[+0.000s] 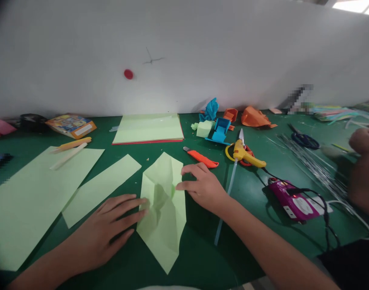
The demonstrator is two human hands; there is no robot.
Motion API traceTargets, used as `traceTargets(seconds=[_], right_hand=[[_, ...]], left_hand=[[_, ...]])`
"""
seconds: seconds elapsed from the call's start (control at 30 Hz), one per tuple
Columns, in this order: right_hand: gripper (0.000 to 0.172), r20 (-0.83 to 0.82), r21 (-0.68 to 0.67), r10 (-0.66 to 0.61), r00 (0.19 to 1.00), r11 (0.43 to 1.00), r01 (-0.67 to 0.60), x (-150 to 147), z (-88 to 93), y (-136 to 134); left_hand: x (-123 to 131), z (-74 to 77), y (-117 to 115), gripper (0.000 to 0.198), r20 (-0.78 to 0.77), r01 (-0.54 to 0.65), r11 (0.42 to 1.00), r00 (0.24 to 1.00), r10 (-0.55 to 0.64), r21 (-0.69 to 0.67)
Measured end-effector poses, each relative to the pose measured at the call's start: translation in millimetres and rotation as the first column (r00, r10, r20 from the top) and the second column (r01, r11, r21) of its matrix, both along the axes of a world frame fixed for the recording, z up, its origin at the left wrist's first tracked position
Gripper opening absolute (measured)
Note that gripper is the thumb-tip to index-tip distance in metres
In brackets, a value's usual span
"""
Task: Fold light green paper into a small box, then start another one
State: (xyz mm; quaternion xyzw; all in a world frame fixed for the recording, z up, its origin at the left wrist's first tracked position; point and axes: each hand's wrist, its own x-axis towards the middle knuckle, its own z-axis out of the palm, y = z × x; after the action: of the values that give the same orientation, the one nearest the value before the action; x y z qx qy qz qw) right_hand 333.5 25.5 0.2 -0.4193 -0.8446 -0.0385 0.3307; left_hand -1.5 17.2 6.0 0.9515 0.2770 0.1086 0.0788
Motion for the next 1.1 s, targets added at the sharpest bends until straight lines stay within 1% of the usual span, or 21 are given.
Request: traceTargets(seconds=[0.1, 0.23, 0.3, 0.37, 0.47, 0.53, 0.63, 0.7, 0.77, 0.83, 0.93, 1.03, 1.1], right_hand=[[0.039, -0.04, -0.001, -0.011, 0.999, 1.0, 0.011, 0.0, -2.8, 0.9], [0.039, -0.027, -0.008, 0.038, 0.999, 0.999, -0.038, -1.2, -2.9, 1.6], [0.038, -0.04, -0.009, 0.073, 0.997, 0.997, -0.073, -1.7, -1.2, 1.5], [0.037, -0.062, -0.01, 0.119, 0.991, 0.993, -0.12, -2.8, 2.1, -0.1], [0.038, -0.077, -0.002, 0.201, 0.976, 0.979, -0.202, -7.0, 10.4, -7.4], [0.036, -0.046, 0.003, 0.254, 0.966, 0.967, -0.254, -12.1, 17.1, -15.5], [0.031, 0.099, -0.004, 0.34, 0.935, 0.94, -0.341, -21.0, 24.0, -28.0], [0.026, 0.185, -0.034, 0.393, 0.901, 0.919, -0.394, -25.0, 24.0, -32.3], [0.023, 0.21, -0.07, 0.418, 0.884, 0.908, -0.413, -25.7, 19.8, -31.9], [0.022, 0.19, -0.08, 0.4, 0.897, 0.917, -0.392, -23.2, 13.1, -27.9], [0.021, 0.149, -0.059, 0.304, 0.941, 0.953, -0.299, -17.1, 3.8, -21.2], [0.02, 0.111, -0.051, 0.203, 0.973, 0.979, -0.198, -14.1, 1.3, -19.4], [0.019, 0.086, -0.055, 0.18, 0.98, 0.983, -0.176, -15.3, 3.4, -21.2]], left_hand=[[-2.2, 0.8, 5.2, 0.054, -0.073, 0.057, 0.998, 0.996, -0.055, 0.032], [-4.3, 1.2, 8.4, 0.051, -0.115, 0.073, 0.997, 0.991, -0.071, 0.015], [-2.9, 0.3, 7.2, 0.05, -0.12, 0.06, 0.998, 0.991, -0.057, 0.02], [0.4, -1.0, 4.3, 0.047, -0.106, 0.022, 0.999, 0.994, -0.018, 0.041], [7.4, -2.0, -2.3, 0.042, -0.096, -0.029, 0.998, 0.995, 0.035, 0.062], [11.3, -2.1, -6.2, 0.04, -0.095, -0.035, 0.997, 0.995, 0.042, 0.069], [11.2, -2.9, -6.3, 0.042, -0.068, -0.023, 0.997, 0.997, 0.028, 0.077], [5.6, -4.2, -1.0, 0.046, -0.051, -0.014, 0.996, 0.998, 0.019, 0.09], [-3.5, -5.9, 7.3, 0.049, -0.06, -0.041, 0.993, 0.997, 0.048, 0.113], [-13.3, -7.6, 15.9, 0.049, -0.072, -0.071, 0.989, 0.994, 0.081, 0.13], [-22.0, -9.5, 23.7, 0.05, -0.078, -0.08, 0.991, 0.993, 0.088, 0.104], [-21.1, -10.6, 23.1, 0.046, -0.048, -0.091, 0.992, 0.994, 0.095, 0.083], [-18.0, -10.9, 20.2, 0.042, -0.024, -0.097, 0.992, 0.995, 0.099, 0.086]])
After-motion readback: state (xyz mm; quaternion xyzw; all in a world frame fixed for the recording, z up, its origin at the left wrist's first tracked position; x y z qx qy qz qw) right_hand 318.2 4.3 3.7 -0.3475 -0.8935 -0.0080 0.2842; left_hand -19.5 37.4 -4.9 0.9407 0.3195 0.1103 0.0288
